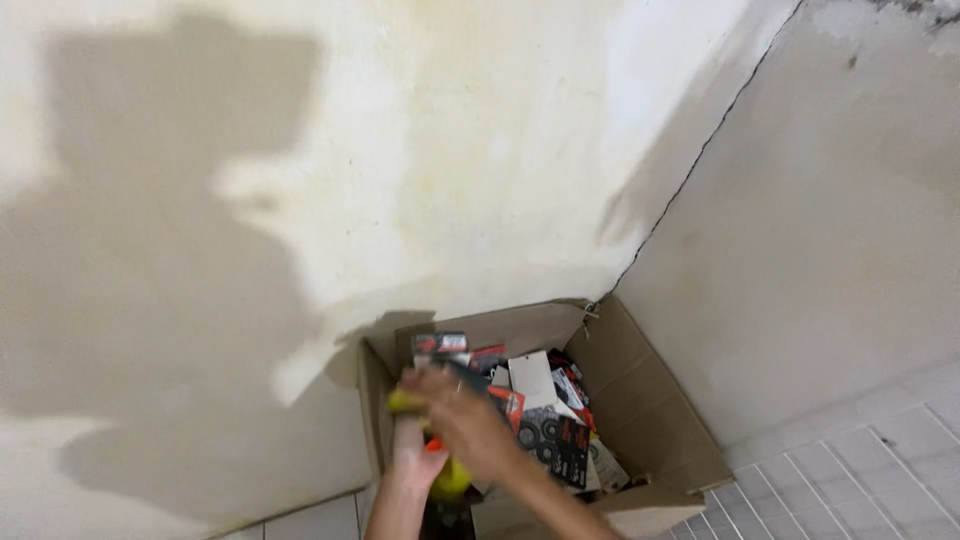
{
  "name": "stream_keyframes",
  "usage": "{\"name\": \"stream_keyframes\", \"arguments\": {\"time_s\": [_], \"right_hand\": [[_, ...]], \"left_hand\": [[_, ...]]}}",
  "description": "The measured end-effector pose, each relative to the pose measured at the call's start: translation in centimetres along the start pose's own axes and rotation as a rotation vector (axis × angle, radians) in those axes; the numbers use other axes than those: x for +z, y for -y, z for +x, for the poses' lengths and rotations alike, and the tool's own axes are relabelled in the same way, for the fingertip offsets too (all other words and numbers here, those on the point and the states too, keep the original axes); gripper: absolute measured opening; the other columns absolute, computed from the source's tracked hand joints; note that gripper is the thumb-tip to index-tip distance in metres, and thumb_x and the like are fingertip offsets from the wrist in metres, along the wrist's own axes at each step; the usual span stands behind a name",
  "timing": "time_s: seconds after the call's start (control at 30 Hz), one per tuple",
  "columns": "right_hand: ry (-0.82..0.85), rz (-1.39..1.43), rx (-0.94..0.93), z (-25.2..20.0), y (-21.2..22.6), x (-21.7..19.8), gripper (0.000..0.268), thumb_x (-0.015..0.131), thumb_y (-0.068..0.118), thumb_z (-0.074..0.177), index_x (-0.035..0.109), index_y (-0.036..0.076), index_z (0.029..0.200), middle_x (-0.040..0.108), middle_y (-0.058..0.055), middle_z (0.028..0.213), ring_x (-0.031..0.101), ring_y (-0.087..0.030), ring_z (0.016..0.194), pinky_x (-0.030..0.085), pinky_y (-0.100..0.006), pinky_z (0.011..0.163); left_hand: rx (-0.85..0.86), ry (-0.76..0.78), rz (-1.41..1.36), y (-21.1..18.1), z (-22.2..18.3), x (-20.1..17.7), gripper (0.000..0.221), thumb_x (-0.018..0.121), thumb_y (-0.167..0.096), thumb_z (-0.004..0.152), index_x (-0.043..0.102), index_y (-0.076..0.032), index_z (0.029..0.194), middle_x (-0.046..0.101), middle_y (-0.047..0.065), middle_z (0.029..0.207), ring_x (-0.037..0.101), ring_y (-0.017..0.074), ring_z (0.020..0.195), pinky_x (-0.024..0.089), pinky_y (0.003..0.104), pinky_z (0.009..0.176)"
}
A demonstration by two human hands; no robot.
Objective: Cleaning motorcycle parts with a cloth and hanging them on a wire storage rack.
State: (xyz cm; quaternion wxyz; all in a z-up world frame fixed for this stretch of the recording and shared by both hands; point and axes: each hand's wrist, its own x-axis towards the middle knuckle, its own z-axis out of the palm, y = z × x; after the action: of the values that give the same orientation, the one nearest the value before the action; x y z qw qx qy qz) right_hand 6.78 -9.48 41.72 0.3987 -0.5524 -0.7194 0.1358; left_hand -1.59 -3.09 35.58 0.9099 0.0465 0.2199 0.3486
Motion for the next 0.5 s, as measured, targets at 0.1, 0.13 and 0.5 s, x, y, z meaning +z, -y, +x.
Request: {"name": "stream_keyframes", "arguments": {"time_s": [0.1,0.13,0.5], "right_hand": [[-0.129,-0.028,-0.067,3.1,-0.5,-2.5,0.051,0.042,-0.006,0.094,0.055,0.005,0.142,0.053,-0.018,0.155,0.040,-0.039,0.152,0.031,-0.052,0.127],[-0.193,0.052,0.017,3.9,-0.9,-3.0,0.046,0.046,-0.005,0.096,0.058,0.005,0.139,0.052,-0.017,0.154,0.042,-0.038,0.149,0.035,-0.048,0.121],[-0.229,-0.017,0.291,2.1,-1.9,-4.9,0.041,0.058,-0.006,0.093,0.072,0.007,0.129,0.065,-0.017,0.103,0.064,-0.029,0.100,0.050,-0.036,0.092]], "left_hand": [[-0.022,0.016,0.026,-0.8,0.2,1.5,0.049,0.045,-0.055,0.097,0.064,-0.018,0.123,0.071,0.002,0.117,0.068,0.0201,0.107,0.055,0.040,0.095],[0.010,0.065,0.028,-0.9,0.7,1.2,0.047,0.046,-0.054,0.100,0.065,-0.017,0.122,0.072,0.002,0.114,0.068,0.0189,0.103,0.055,0.038,0.091],[0.192,0.226,-0.057,-0.8,-2.7,3.3,0.041,0.045,-0.044,0.107,0.066,-0.012,0.122,0.073,0.001,0.102,0.070,0.0145,0.089,0.057,0.033,0.077]]}}
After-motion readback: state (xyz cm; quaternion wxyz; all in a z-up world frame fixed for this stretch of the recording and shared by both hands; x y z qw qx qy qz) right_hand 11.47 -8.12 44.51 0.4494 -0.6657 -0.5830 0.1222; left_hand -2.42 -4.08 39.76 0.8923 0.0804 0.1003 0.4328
